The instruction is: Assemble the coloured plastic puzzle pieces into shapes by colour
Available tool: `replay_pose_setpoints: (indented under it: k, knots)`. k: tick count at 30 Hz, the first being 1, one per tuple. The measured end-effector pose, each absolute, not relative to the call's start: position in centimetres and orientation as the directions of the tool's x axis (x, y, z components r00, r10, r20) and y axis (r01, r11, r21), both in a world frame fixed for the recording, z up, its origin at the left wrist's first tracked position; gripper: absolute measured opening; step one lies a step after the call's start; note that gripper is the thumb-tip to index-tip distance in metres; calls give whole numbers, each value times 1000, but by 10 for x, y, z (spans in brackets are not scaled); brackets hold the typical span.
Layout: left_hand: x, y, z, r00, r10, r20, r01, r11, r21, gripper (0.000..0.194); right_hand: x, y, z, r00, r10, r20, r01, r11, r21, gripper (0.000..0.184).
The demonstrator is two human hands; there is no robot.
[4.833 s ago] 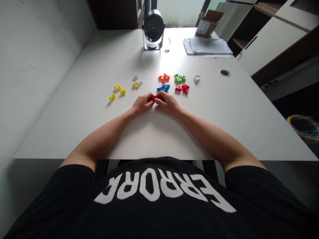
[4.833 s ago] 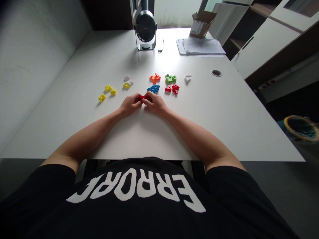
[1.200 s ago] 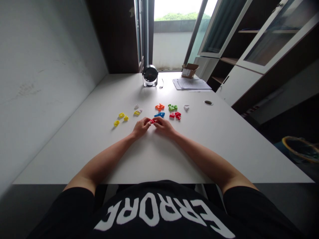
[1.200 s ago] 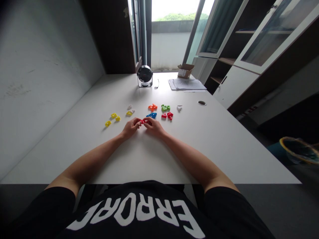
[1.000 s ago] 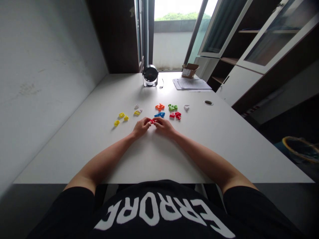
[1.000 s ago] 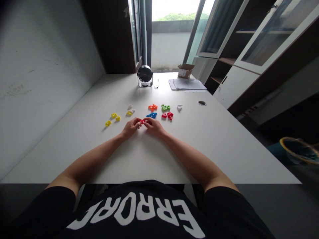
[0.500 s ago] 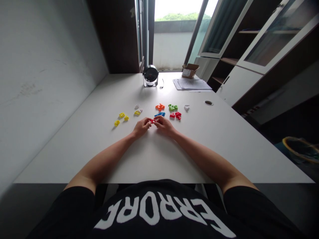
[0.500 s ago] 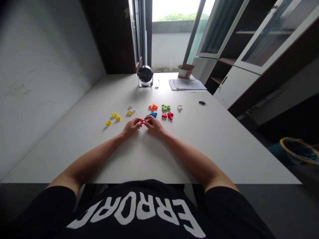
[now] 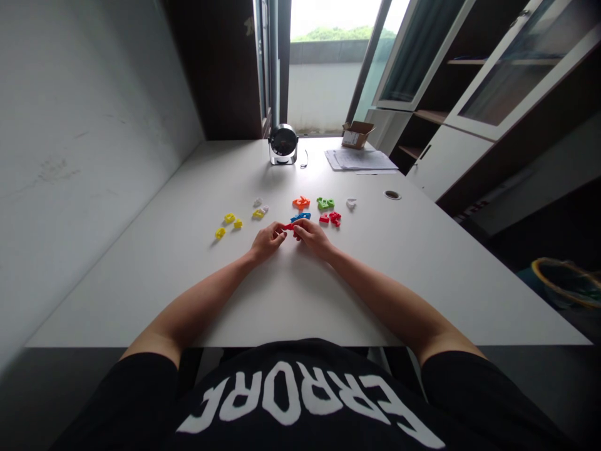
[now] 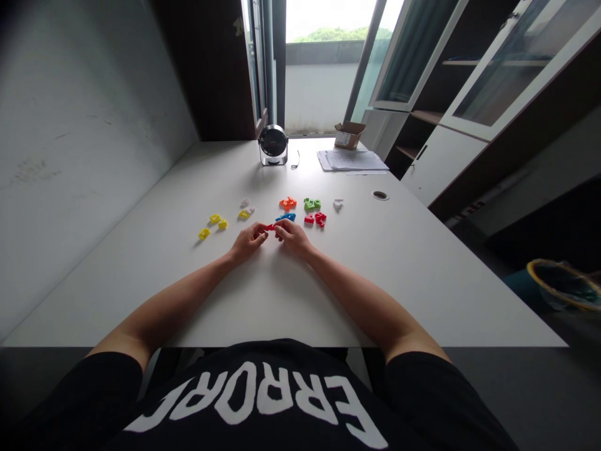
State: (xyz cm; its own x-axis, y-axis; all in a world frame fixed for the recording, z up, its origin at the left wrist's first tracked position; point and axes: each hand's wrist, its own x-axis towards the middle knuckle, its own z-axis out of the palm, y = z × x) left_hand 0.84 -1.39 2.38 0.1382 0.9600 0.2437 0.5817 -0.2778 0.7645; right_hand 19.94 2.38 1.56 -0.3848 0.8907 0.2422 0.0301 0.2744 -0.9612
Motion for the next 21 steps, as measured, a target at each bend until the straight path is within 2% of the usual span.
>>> replay_pose_setpoints:
  k: [7,14,21]
  knots:
    - [13,-19,29,110,962,248,656,-258,710,18,202,24,14,-405,886,228,129,302,-944,31]
    - [12,-19,30,133,956,260,705,-276,653,18,202,27,12,-409,885,224,46,265,-963,31]
    - [9,-14,26,171,959,227,660,-283,696,28,203,26,12,-422,870,255,22,290,-957,34]
